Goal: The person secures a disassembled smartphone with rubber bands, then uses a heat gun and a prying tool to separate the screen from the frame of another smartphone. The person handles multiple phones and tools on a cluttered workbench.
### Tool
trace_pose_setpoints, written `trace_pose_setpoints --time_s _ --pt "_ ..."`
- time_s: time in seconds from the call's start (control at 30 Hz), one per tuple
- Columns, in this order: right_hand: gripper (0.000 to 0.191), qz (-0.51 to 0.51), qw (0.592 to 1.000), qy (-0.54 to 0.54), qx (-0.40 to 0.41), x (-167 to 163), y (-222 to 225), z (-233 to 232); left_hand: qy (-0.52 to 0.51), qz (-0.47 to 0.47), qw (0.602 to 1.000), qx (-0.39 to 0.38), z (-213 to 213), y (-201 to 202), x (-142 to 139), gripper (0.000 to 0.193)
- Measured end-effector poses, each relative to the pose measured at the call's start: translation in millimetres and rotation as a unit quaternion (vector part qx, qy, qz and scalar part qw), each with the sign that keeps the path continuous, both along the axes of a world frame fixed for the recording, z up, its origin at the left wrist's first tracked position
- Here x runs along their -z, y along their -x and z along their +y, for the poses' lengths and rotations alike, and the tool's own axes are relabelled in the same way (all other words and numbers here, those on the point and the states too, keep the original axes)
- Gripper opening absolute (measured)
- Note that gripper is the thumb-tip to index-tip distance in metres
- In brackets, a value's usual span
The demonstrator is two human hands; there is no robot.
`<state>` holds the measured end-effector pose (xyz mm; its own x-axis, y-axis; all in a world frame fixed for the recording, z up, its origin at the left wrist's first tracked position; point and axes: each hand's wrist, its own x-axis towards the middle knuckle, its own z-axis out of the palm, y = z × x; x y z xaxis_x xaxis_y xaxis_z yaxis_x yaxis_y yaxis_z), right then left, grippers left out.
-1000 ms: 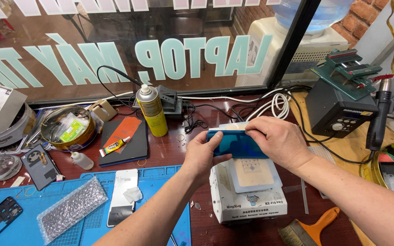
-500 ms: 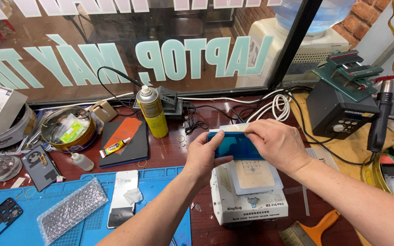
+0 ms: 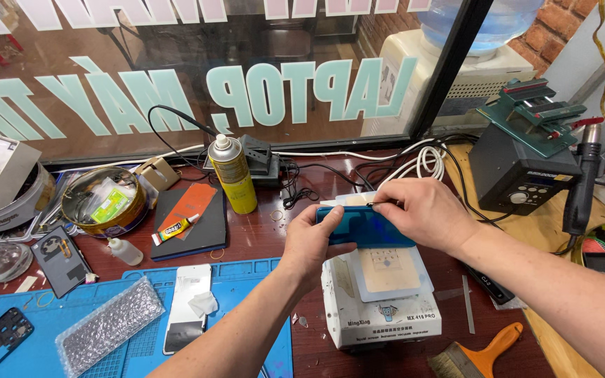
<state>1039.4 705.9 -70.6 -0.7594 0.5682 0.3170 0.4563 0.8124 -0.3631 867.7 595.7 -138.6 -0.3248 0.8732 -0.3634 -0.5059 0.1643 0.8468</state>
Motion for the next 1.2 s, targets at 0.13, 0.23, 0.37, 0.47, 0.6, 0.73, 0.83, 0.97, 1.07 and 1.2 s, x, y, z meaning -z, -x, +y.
trace_pose_setpoints --time_s 0.13,0.23,0.37,0.47,0.6,0.73,0.83,0.97,1.07,1.2 --pt "0.014 0.037 0.998 -0.037 -0.036 4.4 -1.6 -0.3 0.000 0.017 1.000 0.002 -0.1 0.1 0.1 0.023" --pt "0.017 -0.068 0.989 0.128 0.028 -7.4 5.4 15.2 -0.006 0.031 0.999 0.005 -1.0 -0.5 0.2 0.024" --pt "0.019 -0.173 0.961 0.213 0.023 -23.0 20.6 32.7 -0.013 0.040 0.999 0.002 -1.5 -1.3 0.5 0.024" --pt "0.020 -0.194 0.952 0.237 0.010 -27.6 24.0 35.6 -0.020 0.050 0.999 0.006 -1.9 -1.5 1.3 0.024" --pt "0.019 -0.227 0.949 0.218 -0.022 -30.4 26.9 40.3 -0.028 0.046 0.999 0.007 -2.0 -2.0 3.0 0.024" --pt "0.019 -0.233 0.923 0.306 0.007 -30.0 30.6 48.5 -0.027 0.049 0.998 0.010 -0.8 -2.2 3.8 0.026" --pt "0.021 -0.206 0.919 0.337 0.012 -20.7 33.0 52.6 -0.001 0.039 0.999 0.002 3.9 -0.3 2.7 0.027" --pt "0.038 -0.045 0.938 0.345 0.004 -5.1 16.3 65.8 0.036 -0.013 0.999 0.002 9.8 6.3 1.0 0.031" --pt "0.028 0.078 0.933 0.327 0.127 9.9 -9.5 79.6 0.080 -0.067 0.994 -0.018 11.9 16.2 -0.6 0.033" --pt "0.030 0.087 0.849 0.419 0.310 46.2 -51.2 72.6 0.119 -0.122 0.981 -0.087 16.0 26.5 -4.9 0.034"
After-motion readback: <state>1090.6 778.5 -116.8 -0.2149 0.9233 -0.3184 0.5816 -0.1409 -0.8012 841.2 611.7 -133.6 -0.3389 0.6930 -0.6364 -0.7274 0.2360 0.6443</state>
